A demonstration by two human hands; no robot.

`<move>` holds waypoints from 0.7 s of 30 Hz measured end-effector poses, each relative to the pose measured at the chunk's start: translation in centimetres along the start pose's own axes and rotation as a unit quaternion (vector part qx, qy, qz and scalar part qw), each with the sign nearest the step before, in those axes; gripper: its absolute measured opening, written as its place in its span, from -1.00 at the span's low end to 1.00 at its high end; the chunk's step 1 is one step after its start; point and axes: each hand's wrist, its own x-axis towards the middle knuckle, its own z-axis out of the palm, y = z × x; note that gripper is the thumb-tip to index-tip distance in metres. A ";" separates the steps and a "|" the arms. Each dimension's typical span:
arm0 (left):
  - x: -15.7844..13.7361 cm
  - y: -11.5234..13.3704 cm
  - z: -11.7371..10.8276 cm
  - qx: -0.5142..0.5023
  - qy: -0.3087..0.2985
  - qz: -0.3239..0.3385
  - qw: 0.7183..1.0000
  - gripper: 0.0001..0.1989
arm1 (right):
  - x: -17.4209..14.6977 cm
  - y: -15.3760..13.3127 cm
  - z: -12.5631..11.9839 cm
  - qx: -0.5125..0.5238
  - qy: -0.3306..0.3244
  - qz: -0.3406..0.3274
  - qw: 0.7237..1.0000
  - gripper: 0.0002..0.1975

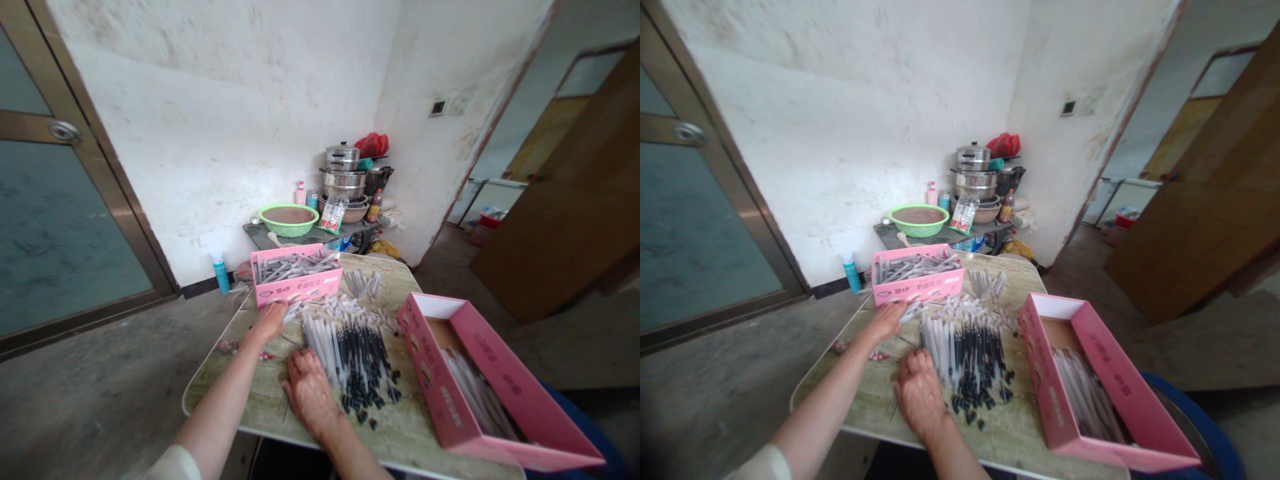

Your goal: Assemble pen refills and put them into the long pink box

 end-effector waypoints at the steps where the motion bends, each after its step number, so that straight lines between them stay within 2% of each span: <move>1: 0.0 0.0 0.0 -0.001 0.003 0.000 1.000 -0.59 | 0.0 0.0 0.0 -0.001 0.000 0.001 1.000 -0.61; 7: -1.1 0.5 -1.0 -0.016 0.029 0.023 0.999 -0.57 | -0.1 0.1 0.2 -0.004 0.004 0.005 1.000 -0.61; 11: -1.1 1.1 -3.9 -0.027 0.067 0.035 0.997 -0.50 | -0.2 0.0 0.5 -0.006 0.007 0.005 1.000 -0.62; 14: 0.5 1.2 -7.4 -0.020 0.130 0.002 0.991 -0.54 | -0.3 0.1 1.0 -0.009 0.011 0.005 1.000 -0.61; 17: 3.4 0.9 -10.4 0.008 0.197 -0.046 0.979 -0.59 | -0.4 0.2 1.6 -0.015 0.015 0.007 1.000 -0.58; 21: 7.4 1.3 -11.6 0.037 0.184 -0.043 0.981 -0.61 | -0.5 0.3 2.0 -0.030 0.013 -0.001 0.999 -0.58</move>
